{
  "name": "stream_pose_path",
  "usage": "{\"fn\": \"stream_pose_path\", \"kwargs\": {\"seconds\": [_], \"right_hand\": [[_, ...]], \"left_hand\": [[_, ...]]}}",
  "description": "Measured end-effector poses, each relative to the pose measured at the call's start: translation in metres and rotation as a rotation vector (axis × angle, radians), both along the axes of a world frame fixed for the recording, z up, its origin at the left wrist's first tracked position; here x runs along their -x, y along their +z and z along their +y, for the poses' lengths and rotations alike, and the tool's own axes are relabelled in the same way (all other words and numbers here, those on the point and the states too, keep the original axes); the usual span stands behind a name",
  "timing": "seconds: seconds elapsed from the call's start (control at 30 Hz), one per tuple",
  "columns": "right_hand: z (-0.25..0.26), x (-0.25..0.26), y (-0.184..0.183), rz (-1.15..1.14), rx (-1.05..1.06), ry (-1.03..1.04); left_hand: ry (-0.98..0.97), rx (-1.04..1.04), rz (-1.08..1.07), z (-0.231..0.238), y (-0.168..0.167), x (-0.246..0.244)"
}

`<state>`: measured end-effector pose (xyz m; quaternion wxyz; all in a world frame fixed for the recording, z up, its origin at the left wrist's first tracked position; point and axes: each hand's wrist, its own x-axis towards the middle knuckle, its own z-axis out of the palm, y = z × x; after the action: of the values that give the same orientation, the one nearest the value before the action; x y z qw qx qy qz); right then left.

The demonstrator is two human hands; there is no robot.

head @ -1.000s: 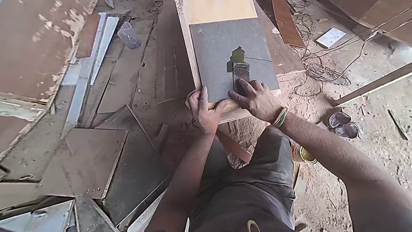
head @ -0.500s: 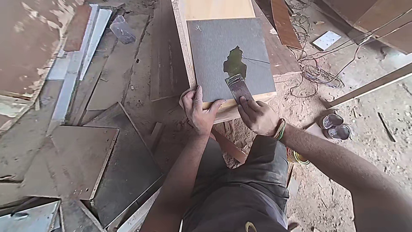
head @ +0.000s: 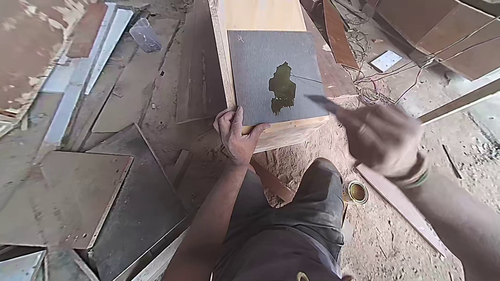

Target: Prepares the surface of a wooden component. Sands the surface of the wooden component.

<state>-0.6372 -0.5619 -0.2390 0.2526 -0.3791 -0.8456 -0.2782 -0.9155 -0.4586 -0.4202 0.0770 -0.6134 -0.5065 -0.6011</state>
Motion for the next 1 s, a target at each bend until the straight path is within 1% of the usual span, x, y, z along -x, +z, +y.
{"fn": "stream_pose_path", "kwargs": {"seconds": [0.07, 0.13, 0.2, 0.3, 0.37, 0.4, 0.5, 0.57, 0.67, 0.73, 0.8, 0.83, 0.9, 1.0], "right_hand": [[0.03, -0.012, 0.024, 0.04, -0.013, -0.099], [0.071, -0.015, 0.033, 0.017, -0.013, -0.199], [0.107, -0.009, 0.03, -0.02, 0.067, -0.251], [0.141, 0.004, 0.017, -0.073, 0.148, -0.202], [0.147, 0.011, 0.009, -0.072, 0.213, -0.159], [0.147, 0.011, 0.005, -0.029, 0.235, -0.135], [0.142, 0.006, -0.006, 0.219, 0.297, -0.082], [0.14, 0.003, -0.016, 0.381, 0.299, -0.052], [0.14, 0.005, -0.028, 0.457, 0.306, -0.073], [0.145, 0.004, -0.032, 0.513, 0.362, -0.102], [0.151, 0.0, -0.028, 0.491, 0.423, -0.111], [0.152, -0.001, -0.026, 0.45, 0.459, -0.14], [0.148, -0.002, -0.027, 0.368, 0.542, -0.194], [0.137, -0.006, -0.033, 0.305, 0.493, -0.092]], "left_hand": [[-0.006, -0.003, 0.005, 0.001, 0.0, 0.001], [-0.018, 0.02, 0.006, 0.001, 0.001, 0.002], [-0.033, 0.035, 0.0, 0.0, 0.001, 0.003], [-0.046, 0.033, -0.007, 0.002, 0.001, 0.004], [-0.05, 0.045, -0.019, 0.001, 0.002, 0.005], [-0.056, 0.058, -0.024, 0.0, 0.004, 0.005], [-0.078, 0.096, -0.048, -0.002, 0.008, 0.003], [-0.078, 0.103, -0.054, -0.001, 0.008, 0.003], [-0.071, 0.078, -0.042, 0.002, 0.006, 0.005], [-0.083, 0.058, -0.034, 0.004, 0.005, 0.005], [-0.094, 0.079, -0.014, 0.004, 0.009, 0.007], [-0.1, 0.124, 0.002, 0.002, 0.013, 0.009], [-0.117, 0.287, 0.018, -0.007, 0.027, 0.016], [-0.148, 0.491, -0.033, -0.015, 0.056, 0.019]]}}
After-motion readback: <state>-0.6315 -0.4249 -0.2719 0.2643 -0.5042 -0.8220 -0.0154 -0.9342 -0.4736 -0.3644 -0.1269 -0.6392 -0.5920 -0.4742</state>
